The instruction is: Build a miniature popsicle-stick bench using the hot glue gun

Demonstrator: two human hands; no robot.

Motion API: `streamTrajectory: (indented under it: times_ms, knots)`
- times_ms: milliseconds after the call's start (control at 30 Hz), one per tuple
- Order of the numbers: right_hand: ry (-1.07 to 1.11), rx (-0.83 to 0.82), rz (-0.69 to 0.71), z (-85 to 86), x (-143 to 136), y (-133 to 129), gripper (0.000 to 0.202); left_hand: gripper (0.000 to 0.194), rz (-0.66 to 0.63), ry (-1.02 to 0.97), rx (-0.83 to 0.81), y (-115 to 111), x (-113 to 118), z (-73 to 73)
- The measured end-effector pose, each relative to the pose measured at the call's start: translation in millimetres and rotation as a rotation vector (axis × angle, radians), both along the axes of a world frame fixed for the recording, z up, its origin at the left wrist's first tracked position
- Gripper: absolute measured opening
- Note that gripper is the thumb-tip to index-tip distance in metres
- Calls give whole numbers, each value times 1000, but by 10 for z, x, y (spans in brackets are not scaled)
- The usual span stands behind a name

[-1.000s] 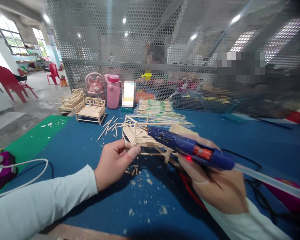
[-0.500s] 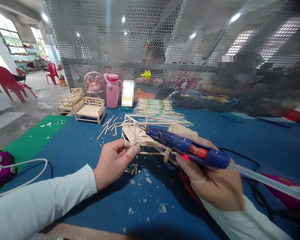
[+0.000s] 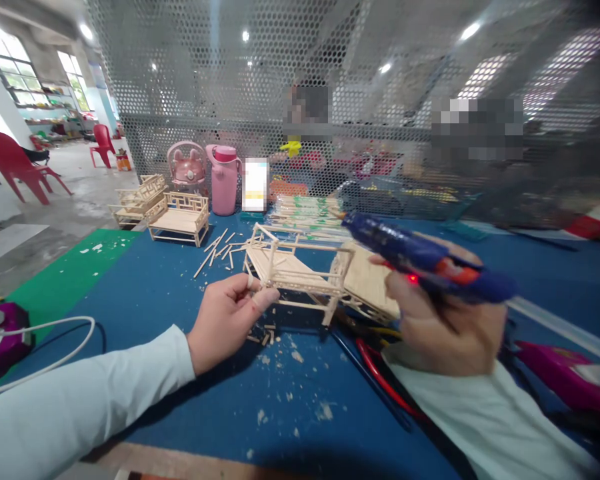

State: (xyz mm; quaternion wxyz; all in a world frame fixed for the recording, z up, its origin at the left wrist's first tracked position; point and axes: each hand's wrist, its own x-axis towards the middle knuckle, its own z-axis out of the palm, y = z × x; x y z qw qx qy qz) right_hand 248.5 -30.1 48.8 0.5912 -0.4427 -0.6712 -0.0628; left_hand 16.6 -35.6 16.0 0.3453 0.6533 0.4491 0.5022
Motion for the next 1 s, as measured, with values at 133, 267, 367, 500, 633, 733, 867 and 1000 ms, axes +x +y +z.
streamTrajectory:
  times_ms: [133,267,367,500,633,733,867,1000]
  knots:
    - [-148,-229,-252,42,307,296,47,30,-7,11,8,3,-11,-21]
    - [-390,-542,-479,20,486,501,62,29,16,-7,23,15,-35,-45]
    - [-492,-618,-524,-47,508,614,56,26,29,-15,8,48,-59,-80]
    - [-433,-687,-440,-126,558,723,36,26,19,-5,-86,109,-69,-159]
    - [-226,-585,-359,-89,582,703,43,24,-31,95,-175,141,-64,-214]
    - [-70,-379,-361,25,466,544,44,28,-44,243,-176,135,-94,-187]
    - [-104,-60,-238,221,131,115,33,51,-33,260,-245,98,-235,-81]
    - [-419,-31,-122,356,-287,-350,8,40,-56,-6,-337,-12,-365,15]
